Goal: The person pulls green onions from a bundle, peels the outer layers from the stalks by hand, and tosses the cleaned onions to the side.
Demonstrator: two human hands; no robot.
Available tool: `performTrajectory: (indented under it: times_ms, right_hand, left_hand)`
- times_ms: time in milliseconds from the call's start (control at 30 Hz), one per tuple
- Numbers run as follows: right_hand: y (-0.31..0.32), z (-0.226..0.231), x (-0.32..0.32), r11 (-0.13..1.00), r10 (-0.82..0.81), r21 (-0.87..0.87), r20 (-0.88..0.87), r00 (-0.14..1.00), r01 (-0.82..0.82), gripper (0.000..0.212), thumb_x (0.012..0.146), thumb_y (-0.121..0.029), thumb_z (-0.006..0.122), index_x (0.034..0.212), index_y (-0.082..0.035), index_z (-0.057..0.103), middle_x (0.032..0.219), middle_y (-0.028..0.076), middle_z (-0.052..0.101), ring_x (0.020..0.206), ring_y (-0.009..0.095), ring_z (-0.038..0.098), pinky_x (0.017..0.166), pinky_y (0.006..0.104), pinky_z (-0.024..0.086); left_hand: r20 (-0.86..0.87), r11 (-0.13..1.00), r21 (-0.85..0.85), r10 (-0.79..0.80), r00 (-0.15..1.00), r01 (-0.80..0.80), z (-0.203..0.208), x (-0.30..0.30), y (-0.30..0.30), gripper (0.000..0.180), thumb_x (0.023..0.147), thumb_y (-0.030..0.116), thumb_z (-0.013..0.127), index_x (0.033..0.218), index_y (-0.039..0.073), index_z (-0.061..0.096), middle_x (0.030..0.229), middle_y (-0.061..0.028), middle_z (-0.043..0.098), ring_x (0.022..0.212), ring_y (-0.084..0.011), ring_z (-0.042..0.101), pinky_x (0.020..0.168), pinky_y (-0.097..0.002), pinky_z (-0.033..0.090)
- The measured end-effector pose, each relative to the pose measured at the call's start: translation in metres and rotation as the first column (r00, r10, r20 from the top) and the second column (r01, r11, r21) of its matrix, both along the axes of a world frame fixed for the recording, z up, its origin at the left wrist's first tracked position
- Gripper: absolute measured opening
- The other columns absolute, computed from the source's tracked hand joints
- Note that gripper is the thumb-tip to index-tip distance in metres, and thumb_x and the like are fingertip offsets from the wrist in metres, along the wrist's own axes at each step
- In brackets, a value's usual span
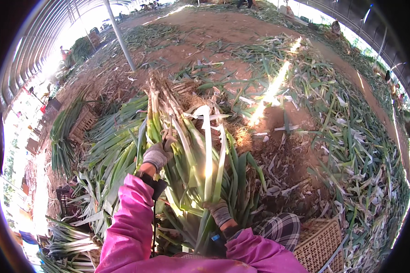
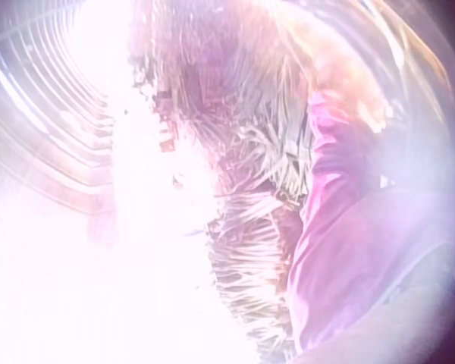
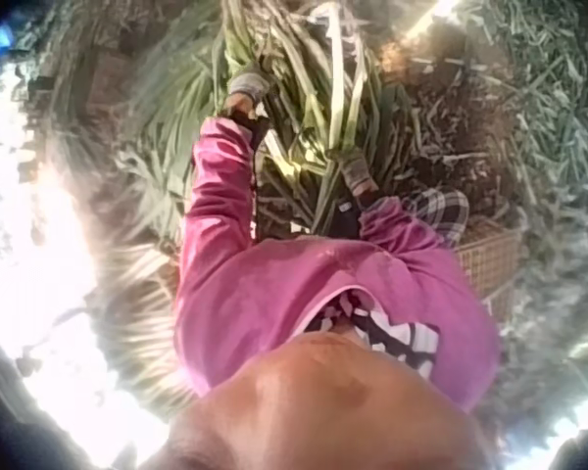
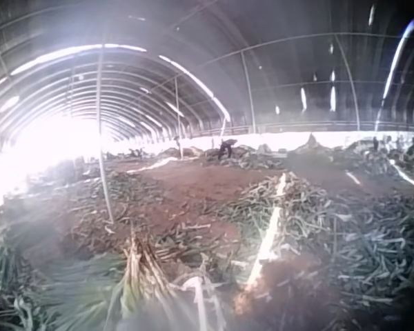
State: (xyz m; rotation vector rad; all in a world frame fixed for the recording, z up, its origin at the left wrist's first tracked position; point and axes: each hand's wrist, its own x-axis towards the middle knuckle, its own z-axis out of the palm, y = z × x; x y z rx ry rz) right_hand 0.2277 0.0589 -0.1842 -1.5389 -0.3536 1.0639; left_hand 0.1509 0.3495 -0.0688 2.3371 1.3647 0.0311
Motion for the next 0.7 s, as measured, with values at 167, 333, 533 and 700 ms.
performTrajectory:
  times_ms: [167,333,533,700]
  right_hand:
    - [0.000,0.014,-0.007,1.000,0.009,-0.006,-0.041,0.999,-0.009,0.026,0.066,-0.018,0.077,0.085,-0.004,0.066,0.076,0.004,0.065,0.064,0.014,0.057,0.061,0.0302,0.045]
    - [-0.005,-0.011,0.009,0.997,-0.074,0.023,-0.028,0.997,0.074,0.021,0.066,-0.013,0.075,0.082,-0.004,0.066,0.075,0.005,0.065,0.065,0.015,0.059,0.062,0.0298,0.047]
    - [-0.007,0.027,0.020,0.996,-0.087,0.029,-0.026,0.996,0.088,0.022,0.064,-0.013,0.076,0.081,-0.003,0.066,0.070,0.005,0.064,0.058,0.016,0.058,0.058,0.0311,0.047]
    - [-0.018,0.045,-0.003,0.996,-0.081,-0.031,-0.033,0.996,0.080,0.024,0.064,-0.014,0.078,0.080,-0.001,0.065,0.072,0.006,0.064,0.058,0.015,0.057,0.055,0.0305,0.046]
  left_hand:
    - [-0.172,0.999,0.019,0.034,0.985,-0.032,0.034,0.001,0.002,0.040,0.073,0.032,0.061,0.102,0.004,0.060,0.091,-0.0217,0.064,0.088,-0.0346,0.063,0.077,-0.0420,0.050]
    - [0.136,0.968,-0.215,-0.100,0.986,0.128,0.030,-0.050,-0.092,0.048,0.071,0.031,0.068,0.108,0.004,0.054,0.084,-0.0198,0.062,0.076,-0.0345,0.061,0.067,-0.0391,0.048]
    - [0.219,0.907,-0.309,-0.227,0.949,0.288,0.070,-0.117,-0.213,0.057,0.070,0.028,0.067,0.120,0.007,0.050,0.093,-0.0222,0.062,0.088,-0.0354,0.062,0.076,-0.0412,0.048]
    - [0.172,0.926,-0.286,0.302,0.938,-0.246,-0.001,-0.183,-0.177,0.069,0.071,0.031,0.068,0.131,0.011,0.040,0.116,-0.0202,0.055,0.099,-0.0336,0.058,0.082,-0.0392,0.047]
